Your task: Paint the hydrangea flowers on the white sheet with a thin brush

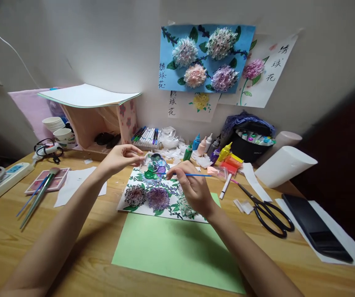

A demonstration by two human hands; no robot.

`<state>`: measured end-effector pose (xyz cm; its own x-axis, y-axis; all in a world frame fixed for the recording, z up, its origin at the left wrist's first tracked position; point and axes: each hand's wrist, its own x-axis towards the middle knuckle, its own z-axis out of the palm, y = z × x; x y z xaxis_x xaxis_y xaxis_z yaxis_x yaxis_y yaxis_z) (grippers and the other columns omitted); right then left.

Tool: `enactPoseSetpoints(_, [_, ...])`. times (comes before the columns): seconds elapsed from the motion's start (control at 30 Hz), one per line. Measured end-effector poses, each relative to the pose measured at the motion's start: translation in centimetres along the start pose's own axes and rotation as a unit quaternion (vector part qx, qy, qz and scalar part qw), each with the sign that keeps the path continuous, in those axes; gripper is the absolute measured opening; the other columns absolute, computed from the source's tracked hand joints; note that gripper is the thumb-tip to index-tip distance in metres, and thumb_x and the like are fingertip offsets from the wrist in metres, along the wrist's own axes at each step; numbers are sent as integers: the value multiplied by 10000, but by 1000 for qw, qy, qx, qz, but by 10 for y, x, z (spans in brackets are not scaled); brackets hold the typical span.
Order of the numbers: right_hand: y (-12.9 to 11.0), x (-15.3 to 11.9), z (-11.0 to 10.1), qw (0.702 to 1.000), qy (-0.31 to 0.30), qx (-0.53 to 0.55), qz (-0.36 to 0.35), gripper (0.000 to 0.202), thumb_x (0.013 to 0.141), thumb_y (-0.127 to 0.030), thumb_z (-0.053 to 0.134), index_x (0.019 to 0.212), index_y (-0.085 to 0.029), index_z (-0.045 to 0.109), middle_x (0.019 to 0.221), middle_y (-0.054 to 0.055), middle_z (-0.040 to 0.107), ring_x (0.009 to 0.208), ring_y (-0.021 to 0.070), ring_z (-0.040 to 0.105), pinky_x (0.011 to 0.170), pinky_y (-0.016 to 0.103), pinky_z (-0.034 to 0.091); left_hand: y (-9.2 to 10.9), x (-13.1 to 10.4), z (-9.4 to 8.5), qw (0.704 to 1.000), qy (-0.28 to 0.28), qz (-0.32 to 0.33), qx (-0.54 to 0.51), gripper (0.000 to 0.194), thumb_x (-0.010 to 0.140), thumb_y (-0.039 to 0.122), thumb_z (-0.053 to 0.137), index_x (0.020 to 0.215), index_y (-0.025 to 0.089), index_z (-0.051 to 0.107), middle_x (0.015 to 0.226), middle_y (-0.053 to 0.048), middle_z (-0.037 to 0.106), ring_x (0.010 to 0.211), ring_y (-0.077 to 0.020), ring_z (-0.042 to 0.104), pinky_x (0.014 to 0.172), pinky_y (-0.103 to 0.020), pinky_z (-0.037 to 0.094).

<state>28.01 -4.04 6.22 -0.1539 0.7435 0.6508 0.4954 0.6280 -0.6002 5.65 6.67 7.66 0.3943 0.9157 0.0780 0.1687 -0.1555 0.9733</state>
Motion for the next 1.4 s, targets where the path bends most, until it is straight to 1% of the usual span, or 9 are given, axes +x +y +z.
enactPoseSetpoints(0.17, [3, -2, 3, 999, -37, -13, 16, 285, 958, -263, 353, 908, -226, 631, 835, 26, 654, 851, 176, 592, 782, 350, 452, 2, -1, 4, 1000, -1, 3, 5, 271, 618, 335, 777, 795, 162, 668, 677, -68, 706, 656, -177, 688, 635, -306, 590])
enactPoseSetpoints(0.43, [12, -5, 0, 996, -30, 39, 76, 191, 930, -300, 428, 973, -205, 589, 898, 40, 636, 823, 168, 636, 749, 332, 500, 5, -3, 5, 1000, 1, 0, 7, 268, 611, 338, 781, 780, 160, 673, 701, -80, 716, 675, -187, 694, 643, -305, 593])
enactPoseSetpoints(0.77, [15, -6, -10, 998, -32, 35, 51, 166, 913, -289, 460, 980, -222, 597, 910, 31, 635, 866, 164, 616, 786, 330, 504, 2, -1, 5, 1000, -1, 2, 14, 239, 617, 312, 779, 775, 167, 672, 643, -64, 700, 618, -170, 679, 621, -296, 581])
enactPoseSetpoints(0.83, [12, -7, -13, 998, -8, 31, 51, 179, 918, -290, 450, 929, -229, 617, 877, 21, 646, 848, 164, 618, 780, 330, 495, 2, -1, 7, 1000, 0, -6, 16, 231, 618, 300, 779, 769, 162, 671, 632, -63, 694, 614, -172, 678, 623, -301, 581])
enactPoseSetpoints(0.9, [9, -12, -17, 997, 53, 35, 50, 229, 927, -298, 427, 857, -230, 634, 814, 16, 649, 797, 164, 621, 750, 333, 489, 0, 0, 10, 1000, 2, -15, 20, 230, 619, 289, 780, 769, 153, 671, 639, -66, 693, 615, -172, 678, 632, -306, 583])
enactPoseSetpoints(1.0, [12, -31, -23, 987, 146, 47, 47, 304, 937, -300, 392, 779, -223, 640, 713, 17, 634, 677, 160, 608, 646, 327, 479, -3, 2, 14, 999, 5, -26, 26, 244, 613, 285, 786, 771, 139, 671, 654, -76, 695, 616, -175, 679, 651, -321, 584])
enactPoseSetpoints(1.07, [19, -54, -26, 984, 170, 37, 41, 331, 943, -291, 373, 757, -217, 637, 663, 19, 625, 619, 158, 587, 569, 314, 452, -7, 4, 16, 999, 3, -25, 30, 257, 609, 291, 790, 773, 134, 671, 658, -83, 697, 625, -185, 683, 659, -334, 586])
enactPoseSetpoints(1.23, [37, -113, -27, 989, 146, 2, 12, 309, 940, -281, 384, 740, -214, 609, 616, 21, 610, 612, 170, 567, 562, 318, 430, -14, 7, 19, 999, 9, -19, 45, 282, 600, 314, 800, 780, 137, 675, 683, -90, 710, 640, -192, 688, 656, -329, 589])
enactPoseSetpoints(1.4, [40, -131, -24, 996, 84, -13, -13, 244, 940, -267, 401, 781, -221, 581, 643, 15, 603, 629, 159, 562, 598, 314, 449, -4, 4, 23, 995, 30, -55, 77, 272, 590, 297, 802, 768, 137, 674, 678, -78, 712, 678, -198, 698, 687, -322, 594])
